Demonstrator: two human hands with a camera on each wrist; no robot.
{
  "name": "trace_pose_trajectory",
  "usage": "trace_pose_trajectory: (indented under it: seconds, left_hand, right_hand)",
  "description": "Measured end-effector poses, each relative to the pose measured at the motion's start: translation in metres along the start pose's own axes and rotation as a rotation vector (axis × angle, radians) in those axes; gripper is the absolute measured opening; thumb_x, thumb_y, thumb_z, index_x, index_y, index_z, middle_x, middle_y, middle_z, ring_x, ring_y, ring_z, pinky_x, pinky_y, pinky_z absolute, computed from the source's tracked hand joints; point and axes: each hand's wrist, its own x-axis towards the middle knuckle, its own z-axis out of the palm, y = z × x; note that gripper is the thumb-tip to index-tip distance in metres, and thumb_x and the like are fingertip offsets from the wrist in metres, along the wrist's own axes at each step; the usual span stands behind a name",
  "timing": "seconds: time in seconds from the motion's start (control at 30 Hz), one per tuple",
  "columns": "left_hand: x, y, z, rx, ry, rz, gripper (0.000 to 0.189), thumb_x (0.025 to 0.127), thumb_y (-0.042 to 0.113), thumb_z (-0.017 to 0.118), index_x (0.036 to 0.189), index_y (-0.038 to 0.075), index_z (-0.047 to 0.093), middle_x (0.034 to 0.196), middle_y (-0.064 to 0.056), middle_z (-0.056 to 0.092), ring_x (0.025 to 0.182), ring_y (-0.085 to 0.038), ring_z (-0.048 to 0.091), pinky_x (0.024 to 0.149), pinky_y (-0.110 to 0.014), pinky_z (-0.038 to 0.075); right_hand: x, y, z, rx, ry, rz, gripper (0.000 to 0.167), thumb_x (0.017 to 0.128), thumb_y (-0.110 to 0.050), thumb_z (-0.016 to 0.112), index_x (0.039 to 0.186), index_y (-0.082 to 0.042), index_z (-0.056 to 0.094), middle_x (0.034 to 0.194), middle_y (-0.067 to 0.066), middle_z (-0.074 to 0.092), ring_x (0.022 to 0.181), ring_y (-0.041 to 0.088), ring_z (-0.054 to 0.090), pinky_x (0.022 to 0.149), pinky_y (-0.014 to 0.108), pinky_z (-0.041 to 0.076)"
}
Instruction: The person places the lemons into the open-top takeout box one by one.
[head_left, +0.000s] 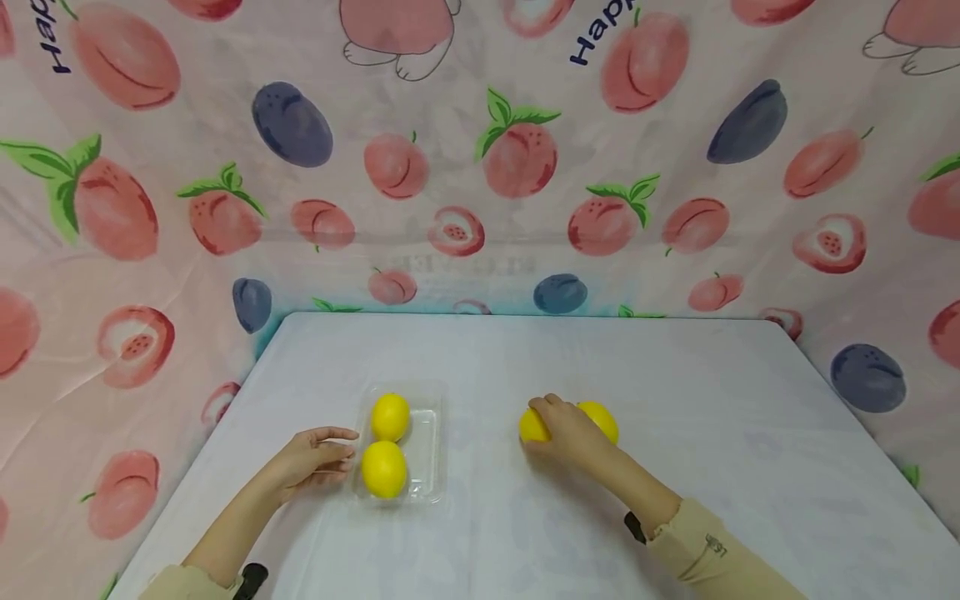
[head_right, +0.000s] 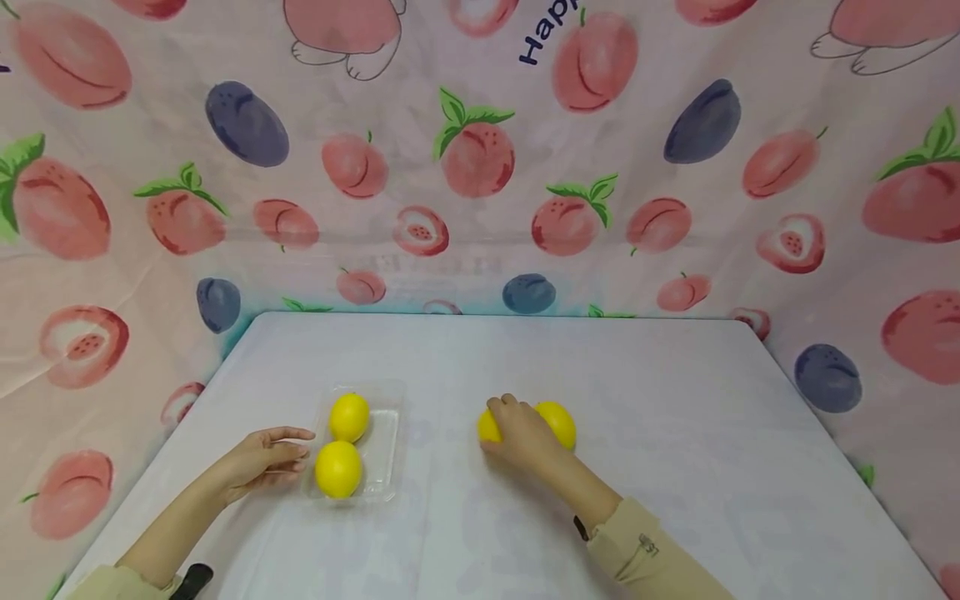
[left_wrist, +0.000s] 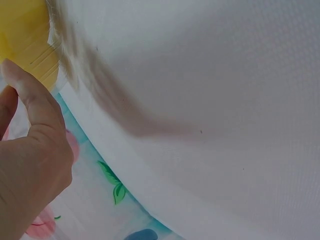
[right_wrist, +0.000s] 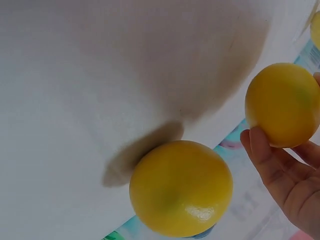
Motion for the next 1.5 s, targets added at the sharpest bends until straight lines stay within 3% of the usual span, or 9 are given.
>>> trace_pose_trajectory:
  seconds: [0.63,1.03,1.2,1.5]
  left_hand:
    - [-0.001,0.002,0.002,0.000,0.012,-0.006,0.043,0.093,0.009,0.057,0.129,-0.010,0.044,0.085,0.003,0.064,0.069,-0.007,0.063,0.066,-0.021,0.058]
    - [0.000,0.001,0.001,0.005,0.017,-0.012,0.043,0.093,0.010,0.057,0.129,-0.010,0.044,0.085,0.003,0.065,0.069,-0.008,0.063,0.066,-0.022,0.058]
    - [-0.001,0.002,0.001,0.007,0.019,-0.018,0.043,0.093,0.011,0.057,0.128,-0.010,0.045,0.085,0.003,0.065,0.069,-0.008,0.063,0.066,-0.021,0.058]
    - [-0.001,0.003,0.002,-0.001,0.015,-0.018,0.042,0.093,0.011,0.058,0.128,-0.010,0.045,0.084,0.003,0.065,0.068,-0.007,0.063,0.066,-0.021,0.058]
  right_hand:
    - [0.012,-0.005,-0.005,0.270,0.078,0.078,0.056,0.082,-0.024,0.072,0.127,0.003,0.053,0.126,0.018,0.058,0.110,0.030,0.057,0.095,0.044,0.050]
    - [0.017,-0.018,-0.007,0.364,0.137,0.097,0.055,0.083,-0.026,0.072,0.126,0.002,0.053,0.123,0.017,0.060,0.099,0.028,0.062,0.084,0.039,0.056]
    - [0.021,-0.022,-0.006,0.400,0.124,0.121,0.055,0.084,-0.028,0.070,0.128,-0.001,0.053,0.123,0.015,0.061,0.094,0.025,0.062,0.082,0.035,0.056]
    - [0.028,-0.029,-0.005,0.592,0.095,0.172,0.052,0.085,-0.028,0.070,0.128,-0.004,0.054,0.122,0.013,0.060,0.089,0.022,0.061,0.075,0.029,0.057]
